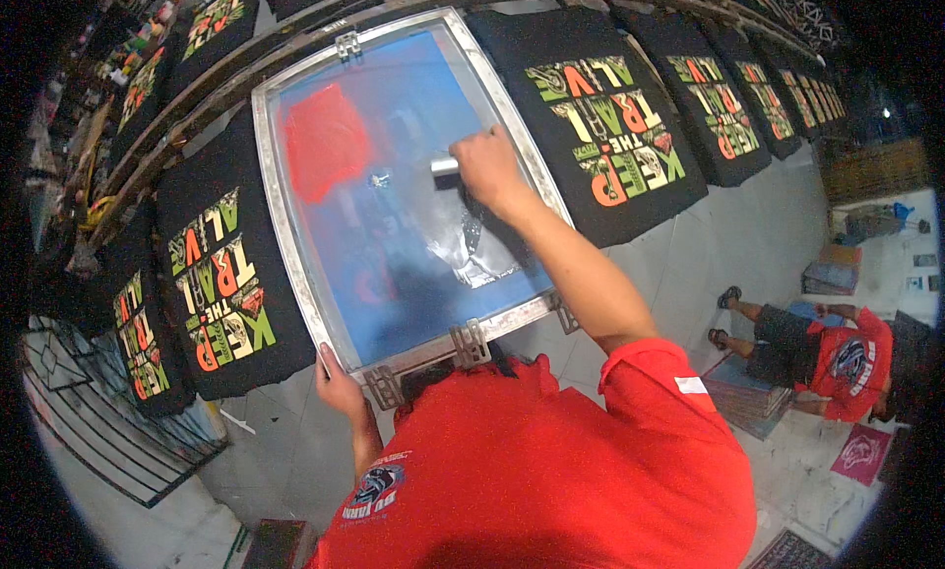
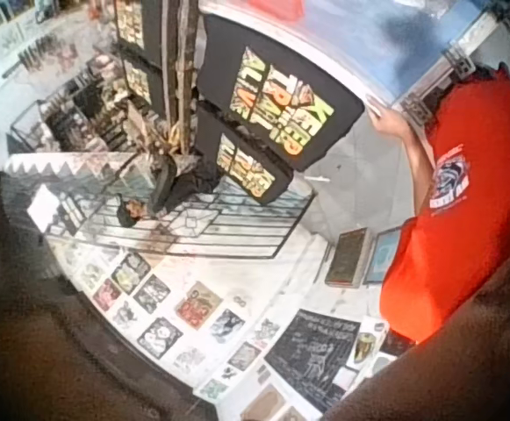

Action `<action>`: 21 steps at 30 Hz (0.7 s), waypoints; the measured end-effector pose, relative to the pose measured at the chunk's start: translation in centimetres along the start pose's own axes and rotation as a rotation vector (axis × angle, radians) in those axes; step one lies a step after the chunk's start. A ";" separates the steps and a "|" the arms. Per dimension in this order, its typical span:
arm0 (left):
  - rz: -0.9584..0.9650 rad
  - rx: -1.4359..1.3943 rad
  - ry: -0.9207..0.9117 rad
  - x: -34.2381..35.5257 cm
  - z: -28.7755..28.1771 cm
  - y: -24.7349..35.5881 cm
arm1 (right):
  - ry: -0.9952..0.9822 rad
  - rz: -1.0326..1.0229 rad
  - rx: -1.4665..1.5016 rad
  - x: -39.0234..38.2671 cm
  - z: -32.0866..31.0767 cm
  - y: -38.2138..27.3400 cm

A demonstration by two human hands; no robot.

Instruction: The person performs screen printing on garments by applying ink through a screen using a squeegee, then moves the screen to a storage rack.

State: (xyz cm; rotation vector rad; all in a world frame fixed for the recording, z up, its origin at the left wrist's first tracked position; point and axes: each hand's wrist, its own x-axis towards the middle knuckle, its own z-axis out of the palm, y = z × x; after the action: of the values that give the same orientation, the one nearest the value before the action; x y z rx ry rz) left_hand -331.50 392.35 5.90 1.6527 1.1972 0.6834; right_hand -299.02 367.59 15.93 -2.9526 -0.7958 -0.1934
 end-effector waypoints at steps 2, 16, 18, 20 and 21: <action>-0.021 0.000 -0.002 -0.1 -0.1 0.2 | 0.101 -0.083 -0.009 -3.1 0.6 -0.6; 0.002 0.009 0.017 0.3 -0.1 -0.5 | 0.138 -0.092 0.003 -18.6 -1.8 -3.3; -0.019 -0.019 0.017 0.2 0.2 -0.4 | 0.149 -0.105 0.019 -20.9 -0.3 -3.7; -0.035 -0.042 0.007 -0.1 0.2 0.0 | 0.160 -0.103 0.047 -21.9 1.7 -3.8; -0.027 -0.027 0.008 -0.3 0.1 0.2 | 0.199 -0.124 0.054 -20.9 2.2 -3.5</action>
State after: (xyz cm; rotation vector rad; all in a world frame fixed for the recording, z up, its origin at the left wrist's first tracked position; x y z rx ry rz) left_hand -331.43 392.05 6.09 1.6102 1.2096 0.6870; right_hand -318.52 360.51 10.98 -2.7793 -0.9386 -0.4577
